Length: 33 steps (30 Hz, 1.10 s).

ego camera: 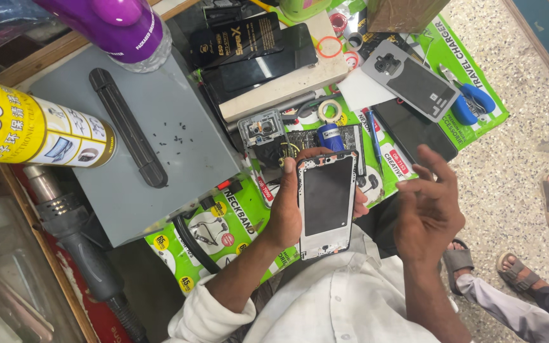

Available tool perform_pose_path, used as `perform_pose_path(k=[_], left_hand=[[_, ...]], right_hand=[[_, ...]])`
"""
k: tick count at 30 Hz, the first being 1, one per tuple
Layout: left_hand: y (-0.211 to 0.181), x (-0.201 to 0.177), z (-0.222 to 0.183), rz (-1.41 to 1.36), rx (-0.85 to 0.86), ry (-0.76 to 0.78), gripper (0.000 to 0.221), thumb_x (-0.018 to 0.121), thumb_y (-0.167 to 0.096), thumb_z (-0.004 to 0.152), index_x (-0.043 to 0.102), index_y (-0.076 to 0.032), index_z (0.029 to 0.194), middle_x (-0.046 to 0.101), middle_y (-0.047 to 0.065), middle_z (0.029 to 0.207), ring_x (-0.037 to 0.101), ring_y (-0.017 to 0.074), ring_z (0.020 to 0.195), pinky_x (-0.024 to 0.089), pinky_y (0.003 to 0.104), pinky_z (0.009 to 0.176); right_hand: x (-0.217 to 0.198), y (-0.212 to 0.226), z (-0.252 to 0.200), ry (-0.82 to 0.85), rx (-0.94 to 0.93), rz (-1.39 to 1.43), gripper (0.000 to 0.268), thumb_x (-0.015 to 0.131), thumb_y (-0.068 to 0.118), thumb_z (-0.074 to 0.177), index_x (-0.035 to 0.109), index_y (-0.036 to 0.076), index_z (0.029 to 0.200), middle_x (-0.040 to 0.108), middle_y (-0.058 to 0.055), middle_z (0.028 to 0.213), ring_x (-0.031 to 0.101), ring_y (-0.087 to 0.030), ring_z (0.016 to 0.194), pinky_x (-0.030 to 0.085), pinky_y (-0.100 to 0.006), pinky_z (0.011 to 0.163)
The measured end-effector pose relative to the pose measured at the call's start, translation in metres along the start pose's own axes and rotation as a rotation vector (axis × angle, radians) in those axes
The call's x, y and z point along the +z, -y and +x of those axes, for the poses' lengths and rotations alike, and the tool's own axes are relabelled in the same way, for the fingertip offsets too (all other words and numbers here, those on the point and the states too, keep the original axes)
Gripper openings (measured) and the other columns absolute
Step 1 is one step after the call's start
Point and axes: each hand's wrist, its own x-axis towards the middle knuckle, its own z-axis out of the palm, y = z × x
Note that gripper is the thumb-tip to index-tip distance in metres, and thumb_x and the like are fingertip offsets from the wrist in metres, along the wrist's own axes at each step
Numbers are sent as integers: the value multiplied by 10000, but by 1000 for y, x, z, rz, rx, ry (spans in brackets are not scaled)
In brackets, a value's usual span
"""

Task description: The person disassembles a smartphone, removes the battery, and uses a screwdriver to adjust internal components. They then apply adhesive from a tube along the edges of the phone's frame to prepare for reassembly.

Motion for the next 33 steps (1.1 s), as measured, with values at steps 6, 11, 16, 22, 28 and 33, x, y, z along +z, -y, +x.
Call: perform_pose_path(k=[6,11,16,22,28,33], left_hand=[[-1,3,0,-22,-32,-33,681,298,-683,1051,371,-148,1466,667,276,1162,713,373,1052,588,544,987],[-6,9,0,49,-24,12,673,288,-675,1087,375,-120,1458,671,283,1147,716,382,1013,594,528,939],[-9,18,-1,80,-148,-20,684,283,-662,1048,354,-103,1436,647,206,1218,715,374,969,614,523,861],[-14,25,3,267,-265,31,840,229,-732,1070,490,-9,1409,686,239,1009,728,323,854,628,425,794],[-17,32,5,349,-307,-90,810,223,-727,1026,476,-26,1342,692,228,964,740,312,799,647,410,740],[-19,34,4,337,-340,-111,801,234,-723,1008,478,-39,1345,694,228,959,744,316,799,651,416,733]], right_hand=[[-3,-6,-4,34,41,-20,111,645,-59,1069,666,49,1082,644,-140,1260,589,-197,1223,446,-344,1114],[-2,-8,-3,83,136,194,114,664,-32,1049,645,16,1150,612,-166,1339,598,-200,1242,470,-343,1110],[-3,-9,2,226,412,677,463,661,48,996,482,42,1423,610,-225,1387,642,-267,1253,512,-399,1104],[4,-8,8,357,574,998,652,639,-18,978,319,88,1537,611,-278,1331,654,-185,726,561,-326,561],[10,-4,8,294,627,934,604,600,-60,954,316,125,1454,619,-259,1245,652,-180,655,524,-289,430],[11,-9,10,274,623,960,534,612,-88,945,339,138,1343,644,-226,1215,656,-161,641,515,-252,424]])
